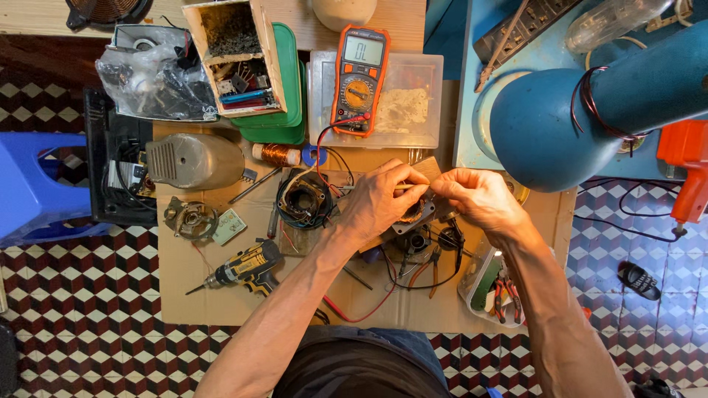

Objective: The person works at a cluttered workbench, manipulating wires and a motor stator. They use a heat gun to apply heat to the component and a multimeter to check electrical continuity. The person also uses a wooden stick to adjust or clean inside the stator.

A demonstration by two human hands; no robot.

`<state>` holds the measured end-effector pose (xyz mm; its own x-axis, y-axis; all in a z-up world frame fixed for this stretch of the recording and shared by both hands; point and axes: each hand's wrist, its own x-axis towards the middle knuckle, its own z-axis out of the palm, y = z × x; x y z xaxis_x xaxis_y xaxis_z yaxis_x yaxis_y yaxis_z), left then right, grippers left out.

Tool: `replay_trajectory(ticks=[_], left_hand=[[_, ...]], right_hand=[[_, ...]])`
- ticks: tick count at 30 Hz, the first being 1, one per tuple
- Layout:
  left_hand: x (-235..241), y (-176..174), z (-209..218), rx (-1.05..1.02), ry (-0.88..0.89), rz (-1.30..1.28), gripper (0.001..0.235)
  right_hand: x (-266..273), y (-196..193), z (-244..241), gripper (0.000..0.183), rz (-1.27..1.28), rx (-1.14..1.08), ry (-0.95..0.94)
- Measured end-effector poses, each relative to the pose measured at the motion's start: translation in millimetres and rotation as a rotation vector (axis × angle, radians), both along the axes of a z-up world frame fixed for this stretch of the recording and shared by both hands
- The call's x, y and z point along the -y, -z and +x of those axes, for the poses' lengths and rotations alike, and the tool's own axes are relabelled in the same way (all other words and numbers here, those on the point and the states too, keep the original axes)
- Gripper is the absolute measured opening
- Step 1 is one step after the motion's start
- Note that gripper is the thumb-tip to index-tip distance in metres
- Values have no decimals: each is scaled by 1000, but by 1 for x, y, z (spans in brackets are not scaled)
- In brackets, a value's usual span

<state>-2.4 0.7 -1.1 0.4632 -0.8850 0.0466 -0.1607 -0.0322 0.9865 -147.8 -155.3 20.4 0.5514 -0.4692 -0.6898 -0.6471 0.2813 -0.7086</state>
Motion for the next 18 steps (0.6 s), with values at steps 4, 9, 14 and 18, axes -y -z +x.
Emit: replay_trajectory(ticks=[4,9,14,18], left_hand=[[0,-2,2,53,1,51,14],[-1,-5,7,65,-5,87,16],[-1,-6,8,63,8,114,17],[0,-5,8,60,7,114,18]], right_hand=[[-4,-9,-2,25,-147,0,-12],[-24,-29,-5,15,-993,271,-342],[-27,-37,1,22,-1270,381,-568],[-22,-36,4,25,-1343,397,-664]])
